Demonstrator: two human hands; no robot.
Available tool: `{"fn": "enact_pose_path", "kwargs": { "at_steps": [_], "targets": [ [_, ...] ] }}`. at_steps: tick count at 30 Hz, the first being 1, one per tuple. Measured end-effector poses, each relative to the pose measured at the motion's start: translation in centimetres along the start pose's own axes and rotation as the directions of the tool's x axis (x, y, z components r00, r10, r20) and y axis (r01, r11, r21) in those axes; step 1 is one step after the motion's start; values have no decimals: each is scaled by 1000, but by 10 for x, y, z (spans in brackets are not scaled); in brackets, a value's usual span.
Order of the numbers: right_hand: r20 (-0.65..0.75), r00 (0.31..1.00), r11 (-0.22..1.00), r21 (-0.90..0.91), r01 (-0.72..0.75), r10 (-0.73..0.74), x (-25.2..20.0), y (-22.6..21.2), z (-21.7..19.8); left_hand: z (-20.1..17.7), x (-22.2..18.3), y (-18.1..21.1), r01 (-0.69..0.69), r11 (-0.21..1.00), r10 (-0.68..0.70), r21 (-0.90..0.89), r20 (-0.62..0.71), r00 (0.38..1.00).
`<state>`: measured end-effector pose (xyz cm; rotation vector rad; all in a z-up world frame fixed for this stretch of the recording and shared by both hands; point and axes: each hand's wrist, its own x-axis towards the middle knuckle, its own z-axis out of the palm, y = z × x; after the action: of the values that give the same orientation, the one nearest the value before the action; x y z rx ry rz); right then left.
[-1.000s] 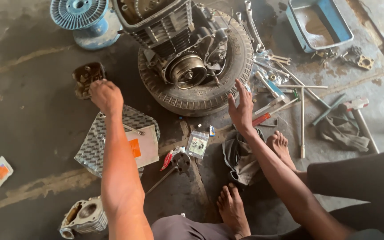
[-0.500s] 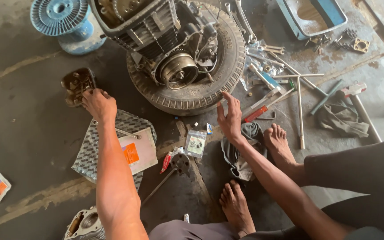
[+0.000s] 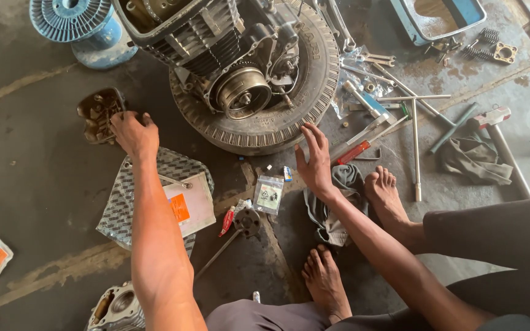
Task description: The person holds and aligns a cylindrical metal engine component onto a shaft while another person assists. The person then handles small metal washers and a bolt, cleaning them with a cloth before placing them into the assembly.
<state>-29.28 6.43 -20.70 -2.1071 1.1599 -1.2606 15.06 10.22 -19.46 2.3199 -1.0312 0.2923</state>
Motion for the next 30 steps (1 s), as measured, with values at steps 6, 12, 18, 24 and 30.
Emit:
{"fn": "enact_pose_path", "kwargs": {
  "at_steps": [6,12,18,24,30],
  "targets": [
    [-3,1000,998,-56,30,-30,26,-40,18,-6,0,-4,0,999,0,34,1,1000],
    [-85,996,998,57,22,-17,77,-104,64,-10,-3,-9,-23,998,23,55,-11,1000],
    [-124,989,983,175,-59,81,87,-104,83,-13,-6,-15,48,997,-50,53,25,998],
    [-130,988,982,182,-57,81,86,-101,86,-11,-8,-12,66,994,-70,83,49,996],
    [-140,988,986,163,-41,64,85,-99,86,-9,-6,-10,80,995,-83,60,46,996]
  ]
}}
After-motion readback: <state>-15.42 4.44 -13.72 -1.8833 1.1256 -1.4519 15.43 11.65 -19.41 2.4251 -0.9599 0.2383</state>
